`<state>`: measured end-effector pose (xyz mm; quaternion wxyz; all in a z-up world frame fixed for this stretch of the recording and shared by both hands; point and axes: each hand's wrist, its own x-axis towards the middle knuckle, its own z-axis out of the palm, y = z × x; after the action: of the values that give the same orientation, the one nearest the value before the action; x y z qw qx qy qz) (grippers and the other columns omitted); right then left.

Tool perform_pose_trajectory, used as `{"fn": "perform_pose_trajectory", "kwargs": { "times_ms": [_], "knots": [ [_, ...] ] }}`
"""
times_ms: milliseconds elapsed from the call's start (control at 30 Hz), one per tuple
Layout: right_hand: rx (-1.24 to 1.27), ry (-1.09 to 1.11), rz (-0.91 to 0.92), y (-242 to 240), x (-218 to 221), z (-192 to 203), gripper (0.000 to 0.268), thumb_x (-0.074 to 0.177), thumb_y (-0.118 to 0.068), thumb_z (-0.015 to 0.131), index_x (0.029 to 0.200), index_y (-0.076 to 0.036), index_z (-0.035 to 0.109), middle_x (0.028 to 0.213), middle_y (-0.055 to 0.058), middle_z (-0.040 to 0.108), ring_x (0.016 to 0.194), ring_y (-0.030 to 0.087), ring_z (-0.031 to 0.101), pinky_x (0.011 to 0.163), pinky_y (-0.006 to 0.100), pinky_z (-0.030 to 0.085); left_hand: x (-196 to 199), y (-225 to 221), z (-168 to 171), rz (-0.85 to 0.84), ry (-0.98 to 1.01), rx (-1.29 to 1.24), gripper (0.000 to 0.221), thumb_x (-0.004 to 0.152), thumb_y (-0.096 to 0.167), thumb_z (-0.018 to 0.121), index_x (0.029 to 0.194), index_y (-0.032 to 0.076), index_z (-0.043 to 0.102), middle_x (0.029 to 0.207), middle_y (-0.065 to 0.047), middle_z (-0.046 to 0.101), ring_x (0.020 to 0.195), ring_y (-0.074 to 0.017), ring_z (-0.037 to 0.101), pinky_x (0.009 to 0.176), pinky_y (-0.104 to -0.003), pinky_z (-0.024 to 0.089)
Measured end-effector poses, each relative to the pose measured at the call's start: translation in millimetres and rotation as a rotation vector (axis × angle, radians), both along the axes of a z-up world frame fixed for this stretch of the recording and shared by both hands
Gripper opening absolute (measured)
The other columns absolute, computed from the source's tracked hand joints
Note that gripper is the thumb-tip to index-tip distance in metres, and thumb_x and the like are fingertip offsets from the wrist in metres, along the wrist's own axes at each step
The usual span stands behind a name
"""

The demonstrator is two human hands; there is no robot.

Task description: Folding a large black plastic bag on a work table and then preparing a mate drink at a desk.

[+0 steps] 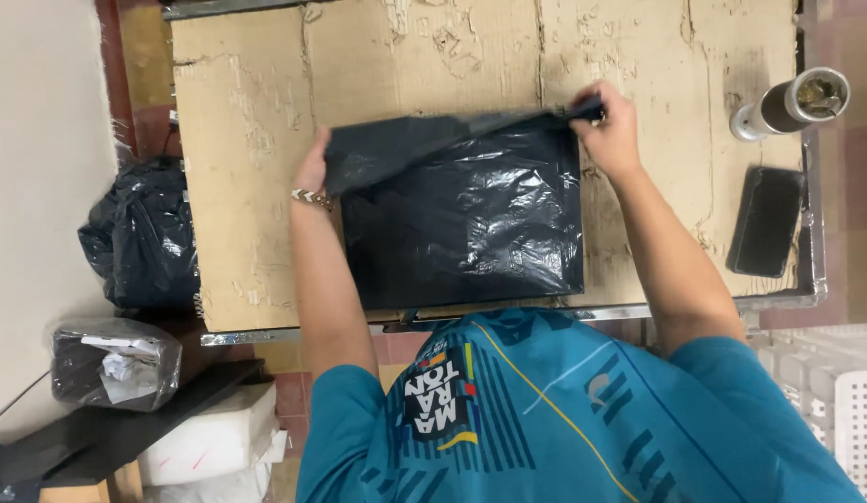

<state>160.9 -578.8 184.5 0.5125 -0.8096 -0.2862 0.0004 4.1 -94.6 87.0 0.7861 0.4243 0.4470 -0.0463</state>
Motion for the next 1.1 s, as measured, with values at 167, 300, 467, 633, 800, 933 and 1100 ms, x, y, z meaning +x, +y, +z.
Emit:
{"fn": "perform_pose_trajectory", "kwargs": {
  "times_ms": [167,300,467,633,800,933,1100],
  "knots": [
    [0.025,-0.089,0.084,17,-4,31,0.029,0.086,0.018,0.068,0.104,-0.002,0.061,0.106,0.014,0.070,0.101,0.027,0.068,0.091,0.038,0.054,-5,-4,-24,-0.109,-0.108,0.191,0.036,0.079,0.025,0.075,0.115,0.020,0.069,0.099,0.001,0.073,0.087,-0.0154,0.070,0.064,-0.031,0.054],
    [-0.011,-0.141,0.026,-5,-36,23,0.034,0.077,0.011,0.082,0.099,-0.012,0.071,0.100,0.008,0.076,0.101,0.036,0.072,0.091,0.041,0.051,-33,10,-38,-0.105,-0.334,0.227,0.047,0.077,-0.002,0.084,0.120,0.014,0.071,0.096,-0.009,0.077,0.084,-0.0227,0.079,0.072,-0.034,0.067],
    [-0.095,-0.190,0.165,-44,-108,13,0.036,0.072,0.014,0.078,0.091,-0.014,0.065,0.107,0.005,0.077,0.113,0.032,0.072,0.101,0.043,0.045,-114,-23,17,-0.259,-0.286,0.310,0.048,0.083,-0.002,0.077,0.126,0.015,0.067,0.103,-0.004,0.076,0.089,-0.0159,0.075,0.077,-0.030,0.065],
    [-0.204,-0.234,0.170,-64,-174,-12,0.022,0.086,0.001,0.077,0.090,-0.016,0.063,0.107,0.003,0.077,0.112,0.030,0.071,0.098,0.041,0.044,-174,-61,49,-0.351,-0.229,0.395,0.051,0.084,0.000,0.077,0.131,0.016,0.064,0.110,-0.006,0.073,0.096,-0.0159,0.070,0.083,-0.031,0.062],
    [-0.270,-0.300,0.114,-74,-208,-27,0.018,0.091,-0.008,0.077,0.089,-0.018,0.062,0.109,-0.002,0.076,0.114,0.025,0.069,0.099,0.036,0.044,-209,-81,42,-0.403,-0.138,0.608,0.047,0.092,0.011,0.076,0.137,0.016,0.060,0.123,-0.009,0.072,0.116,-0.0249,0.069,0.098,-0.043,0.056],
    [-0.412,-0.321,0.144,-80,-215,-24,0.029,0.075,0.001,0.077,0.095,-0.016,0.064,0.114,-0.001,0.074,0.119,0.024,0.064,0.098,0.039,0.043,-227,-98,21,-0.433,-0.012,0.851,0.061,0.093,0.019,0.075,0.146,0.010,0.046,0.127,-0.014,0.070,0.122,-0.0313,0.065,0.103,-0.049,0.053],
    [-0.327,-0.228,0.175,-39,-203,-1,0.063,0.098,-0.063,0.060,0.132,-0.010,0.066,0.138,0.014,0.064,0.136,0.038,0.053,0.110,0.051,0.036,-185,-164,17,-0.434,-0.057,1.840,0.059,0.091,0.033,0.077,0.139,0.007,0.055,0.136,-0.016,0.056,0.131,-0.0351,0.052,0.113,-0.052,0.035]
  ]
}}
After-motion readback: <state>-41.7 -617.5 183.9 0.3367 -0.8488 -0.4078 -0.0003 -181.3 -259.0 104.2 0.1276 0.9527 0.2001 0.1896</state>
